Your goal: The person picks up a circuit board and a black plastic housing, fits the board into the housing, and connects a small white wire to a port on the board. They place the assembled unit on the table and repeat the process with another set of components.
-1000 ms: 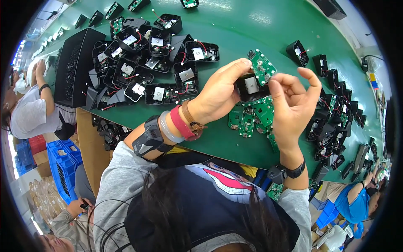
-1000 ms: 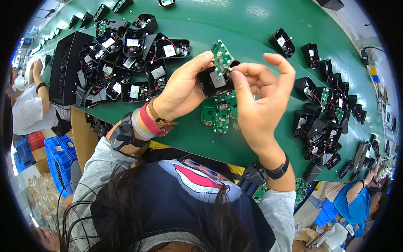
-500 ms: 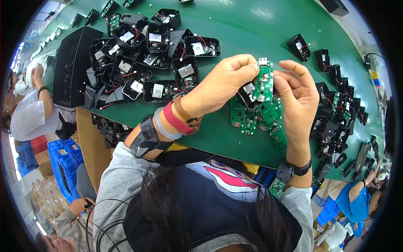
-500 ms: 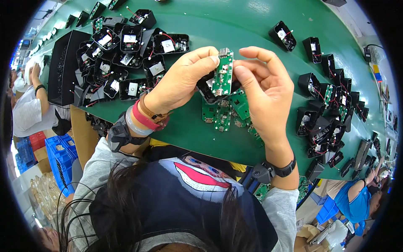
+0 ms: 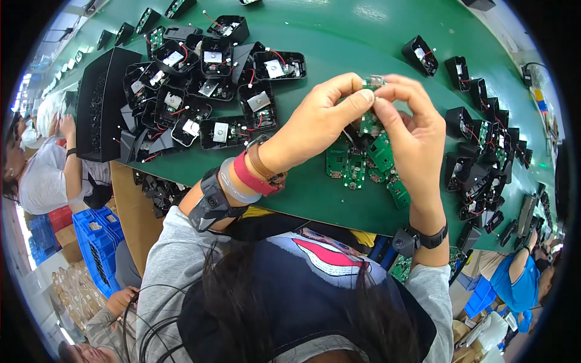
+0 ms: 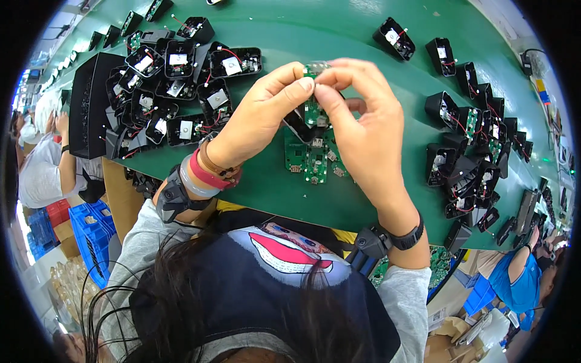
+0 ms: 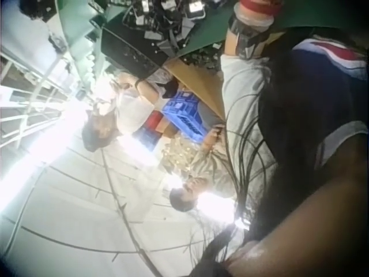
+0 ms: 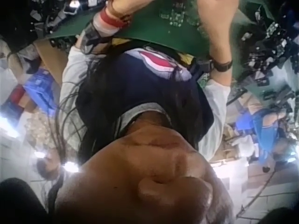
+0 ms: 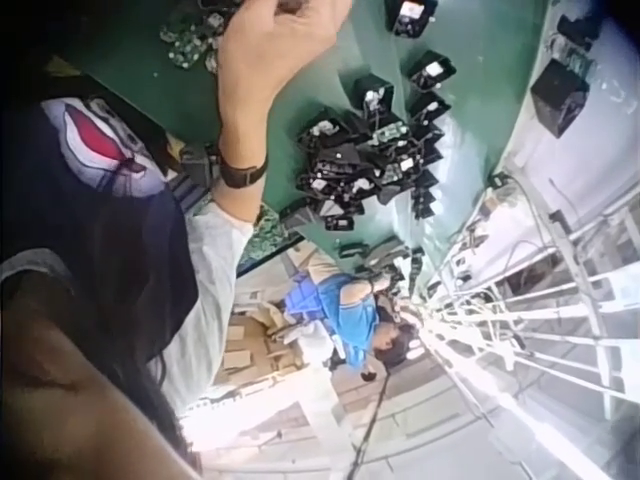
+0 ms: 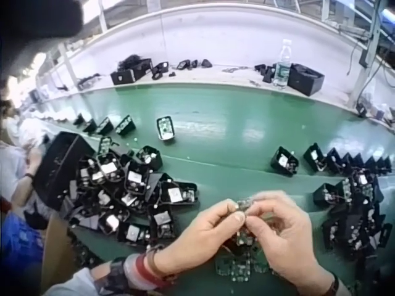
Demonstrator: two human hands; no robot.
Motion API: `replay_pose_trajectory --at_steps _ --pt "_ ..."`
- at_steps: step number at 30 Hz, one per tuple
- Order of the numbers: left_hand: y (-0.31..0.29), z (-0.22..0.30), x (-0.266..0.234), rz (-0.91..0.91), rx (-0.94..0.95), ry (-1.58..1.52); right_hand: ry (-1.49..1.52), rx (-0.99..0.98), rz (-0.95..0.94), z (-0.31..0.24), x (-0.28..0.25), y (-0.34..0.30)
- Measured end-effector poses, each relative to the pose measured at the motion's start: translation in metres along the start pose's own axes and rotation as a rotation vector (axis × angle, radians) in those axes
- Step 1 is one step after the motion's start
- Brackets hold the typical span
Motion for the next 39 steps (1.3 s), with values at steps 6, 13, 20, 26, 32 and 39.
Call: replay_pose_trajectory --at_steps 6,13,20,26,32,39 --pt "-0.007 0.01 0.002 0.088 -0.279 -0.245 0.002 -0.174 -0.019 0.006 0.0 -0.006" --pt "-0.012 0.012 0.002 0.003 -0.365 -0.315 -0.207 -0.314 -0.001 0.001 0.007 -0.005" --pt "-0.011 0.018 0.004 -0.089 -0.268 -0.233 -0.364 -0.463 0.034 -0.007 -0.005 -0.005" --pt "-0.005 0.012 0.002 -0.138 0.07 -0.003 -0.397 -0.451 0.018 -0.012 -0.012 -0.002" --pt "-0.005 0.009 0.002 -0.158 0.184 0.061 -0.415 -0.52 0.014 -0.013 -0.015 0.0" --pt "-0.003 0.011 -0.001 -0.198 0.416 0.432 -0.586 -0.715 -0.063 -0.013 -0.018 0.002"
Point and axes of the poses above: each hand's wrist, its own y-axis towards the middle knuckle, its own x-axis out of the palm, z = x × y, the point moved 1 cm from there along y, towards the middle knuckle, and after that the axes turned 14 degrees about z, right-handed, at the moved point
